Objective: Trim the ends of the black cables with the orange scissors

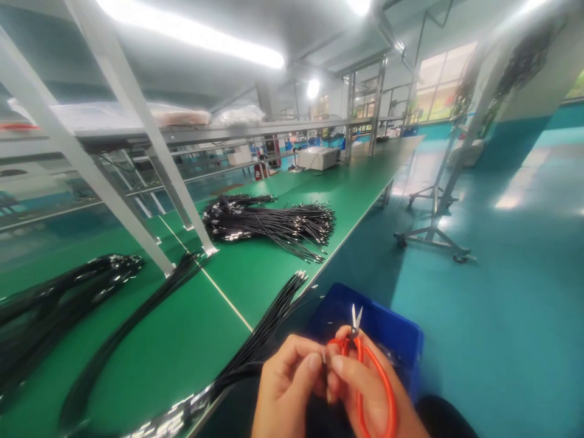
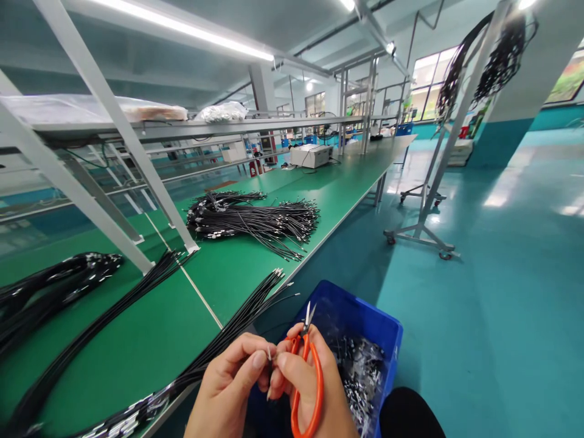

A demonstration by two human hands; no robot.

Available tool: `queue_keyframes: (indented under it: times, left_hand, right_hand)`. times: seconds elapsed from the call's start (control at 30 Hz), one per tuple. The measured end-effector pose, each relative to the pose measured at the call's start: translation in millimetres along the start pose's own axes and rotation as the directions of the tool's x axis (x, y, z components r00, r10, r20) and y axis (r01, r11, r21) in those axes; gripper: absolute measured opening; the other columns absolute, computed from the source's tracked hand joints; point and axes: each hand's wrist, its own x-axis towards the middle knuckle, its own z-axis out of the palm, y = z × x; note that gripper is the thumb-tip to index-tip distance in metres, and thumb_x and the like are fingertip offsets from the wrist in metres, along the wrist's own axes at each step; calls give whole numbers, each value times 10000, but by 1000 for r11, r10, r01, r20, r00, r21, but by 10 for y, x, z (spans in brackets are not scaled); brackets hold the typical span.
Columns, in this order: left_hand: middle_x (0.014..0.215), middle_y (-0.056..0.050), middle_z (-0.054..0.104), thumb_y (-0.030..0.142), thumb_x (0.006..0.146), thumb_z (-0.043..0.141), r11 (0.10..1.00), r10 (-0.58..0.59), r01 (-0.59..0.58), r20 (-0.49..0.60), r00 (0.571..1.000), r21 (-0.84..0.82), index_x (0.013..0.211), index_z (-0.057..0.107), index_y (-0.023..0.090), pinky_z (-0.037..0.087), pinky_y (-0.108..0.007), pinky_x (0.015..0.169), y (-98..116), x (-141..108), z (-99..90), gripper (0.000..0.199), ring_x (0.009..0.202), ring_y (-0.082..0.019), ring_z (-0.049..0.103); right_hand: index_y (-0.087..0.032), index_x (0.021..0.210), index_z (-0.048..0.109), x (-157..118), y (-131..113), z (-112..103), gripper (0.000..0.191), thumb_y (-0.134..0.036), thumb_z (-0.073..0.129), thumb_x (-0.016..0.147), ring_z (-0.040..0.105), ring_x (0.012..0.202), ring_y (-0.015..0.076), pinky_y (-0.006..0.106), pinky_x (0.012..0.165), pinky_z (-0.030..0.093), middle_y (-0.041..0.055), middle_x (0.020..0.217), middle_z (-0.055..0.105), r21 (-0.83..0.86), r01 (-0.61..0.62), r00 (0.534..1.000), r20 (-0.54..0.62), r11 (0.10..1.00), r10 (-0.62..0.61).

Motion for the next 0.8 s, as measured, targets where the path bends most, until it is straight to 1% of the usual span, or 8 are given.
queue_keyframes:
  times: [0.1,0.23,0.37,0.47,0.57,0.7,0.77,0.8]
  left_hand:
    - [577,21,634,338,797,697,990,-31,29,-15,999,-135,764,649,164,444,-200,535,-48,7,34,185,518,-93,556]
    - [580,37,586,267,748,744,969,-14,14,4,1000,-248,703,602,165,415,-200,497,-73,38,102,181,492,-87,526]
    - [558,39,555,255,735,729,923,-118,102,-20,993,-371,643,585,164,403,-208,494,-61,41,125,194,490,-91,521]
    - [620,27,583,252,712,734,919,-147,112,-66,987,-378,670,606,165,432,-224,512,-68,30,117,161,511,-98,541]
    - [669,22,594,277,711,746,967,-77,51,-96,992,-252,706,612,168,435,-221,480,-90,27,98,173,490,-95,541]
    - [697,10,577,302,749,691,998,-33,24,-140,990,-63,676,581,179,463,-248,486,-83,30,45,180,526,-129,558]
    - [758,-13,600,259,762,659,979,122,-78,-240,963,187,716,614,190,495,-274,580,-54,18,26,94,635,-165,592]
    - [813,-30,618,228,766,644,922,257,-148,-278,926,359,744,637,197,501,-289,645,-39,9,26,39,706,-183,605]
  right_hand:
    - [-188,802,616,-44,-32,14,250,-200,788,620,541,504,101,206,504,463,-33,604,619,-5,-33,999,-22,999,33]
    - [-197,829,640,-97,-79,27,277,-256,808,618,570,588,137,233,556,482,-7,659,635,0,-39,999,-14,999,39]
    - [-199,813,640,-62,-59,-17,251,-229,799,621,555,554,132,248,550,490,-6,661,634,37,-88,996,-9,995,88]
    - [-196,824,643,-15,-21,-50,260,-220,794,614,558,541,139,265,544,495,1,661,645,39,-81,997,-12,996,81]
    - [-205,800,644,17,9,-53,246,-228,794,607,556,533,144,257,507,476,-8,625,627,53,-61,998,-9,997,62]
    - [-222,755,625,43,20,-46,217,-228,780,604,530,489,127,250,484,454,-23,626,620,103,-73,996,65,992,67]
    - [-221,777,626,43,8,-50,209,-213,768,624,544,500,123,248,505,467,-21,658,638,99,-72,996,55,992,66]
    - [-218,794,628,39,-1,-53,212,-203,767,634,557,516,124,246,519,478,-19,672,646,88,-76,997,32,993,74]
